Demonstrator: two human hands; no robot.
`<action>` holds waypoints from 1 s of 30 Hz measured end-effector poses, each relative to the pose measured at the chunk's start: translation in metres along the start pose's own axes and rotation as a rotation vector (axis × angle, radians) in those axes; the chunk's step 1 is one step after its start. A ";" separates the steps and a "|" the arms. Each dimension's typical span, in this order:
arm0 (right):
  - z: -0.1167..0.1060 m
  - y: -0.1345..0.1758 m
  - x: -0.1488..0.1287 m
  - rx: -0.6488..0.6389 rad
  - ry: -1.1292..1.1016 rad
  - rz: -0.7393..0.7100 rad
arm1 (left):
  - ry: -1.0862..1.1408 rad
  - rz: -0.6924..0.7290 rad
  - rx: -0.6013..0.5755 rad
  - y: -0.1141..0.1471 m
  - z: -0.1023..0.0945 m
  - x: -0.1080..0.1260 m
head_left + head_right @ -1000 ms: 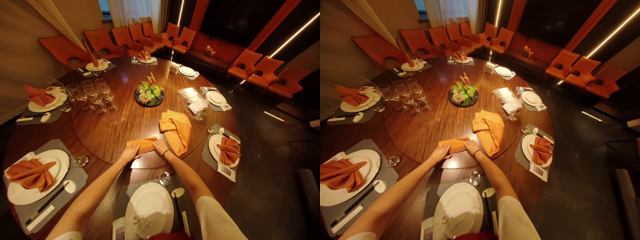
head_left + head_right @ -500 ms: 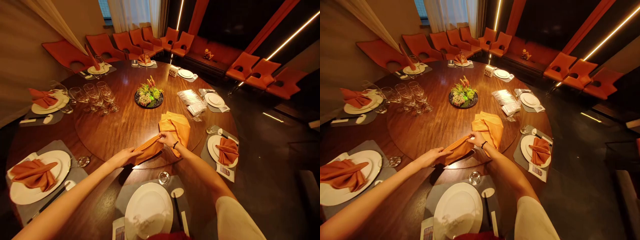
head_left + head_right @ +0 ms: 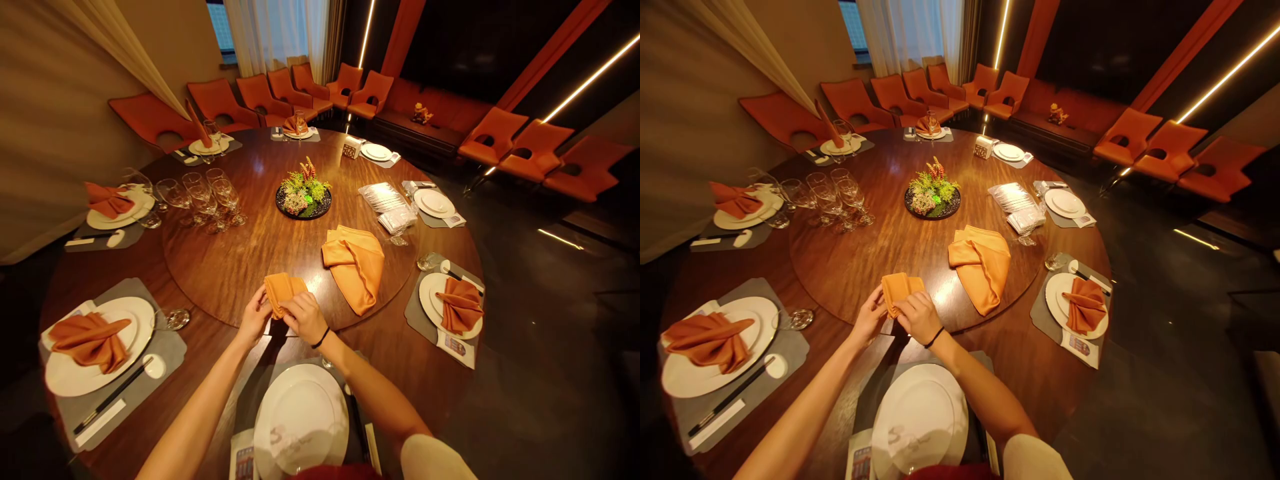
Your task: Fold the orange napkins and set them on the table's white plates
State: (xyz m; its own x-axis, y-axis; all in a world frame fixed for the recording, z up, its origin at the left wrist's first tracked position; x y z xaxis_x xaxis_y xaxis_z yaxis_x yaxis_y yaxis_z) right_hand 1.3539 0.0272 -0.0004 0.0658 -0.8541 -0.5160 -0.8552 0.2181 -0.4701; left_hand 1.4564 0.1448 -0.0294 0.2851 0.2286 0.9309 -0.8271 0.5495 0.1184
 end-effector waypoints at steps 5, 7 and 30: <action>0.013 0.003 -0.013 -0.114 0.073 -0.084 | 0.094 -0.029 0.056 0.007 -0.008 -0.001; 0.024 0.009 -0.007 -0.154 0.120 -0.138 | 0.060 -0.054 0.088 0.008 -0.012 -0.009; 0.130 0.022 0.130 -0.717 -0.237 -0.239 | -1.440 0.236 -0.559 -0.006 -0.051 -0.070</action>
State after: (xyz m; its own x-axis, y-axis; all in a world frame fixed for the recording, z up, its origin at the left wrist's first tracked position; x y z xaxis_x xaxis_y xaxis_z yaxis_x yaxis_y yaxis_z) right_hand 1.4106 -0.0184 -0.1707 0.3286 -0.6981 -0.6362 -0.9213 -0.3851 -0.0533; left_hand 1.4658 0.1662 -0.1125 -0.7772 -0.4037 0.4826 -0.4130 0.9060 0.0928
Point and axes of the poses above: each hand's wrist, its own y-axis away from the middle knuckle, its own z-axis out of the palm, x = y × z, the point moved 2 cm from there along -y, towards the middle knuckle, and after that the axes turned 8 degrees about z, right-handed, at the moved point
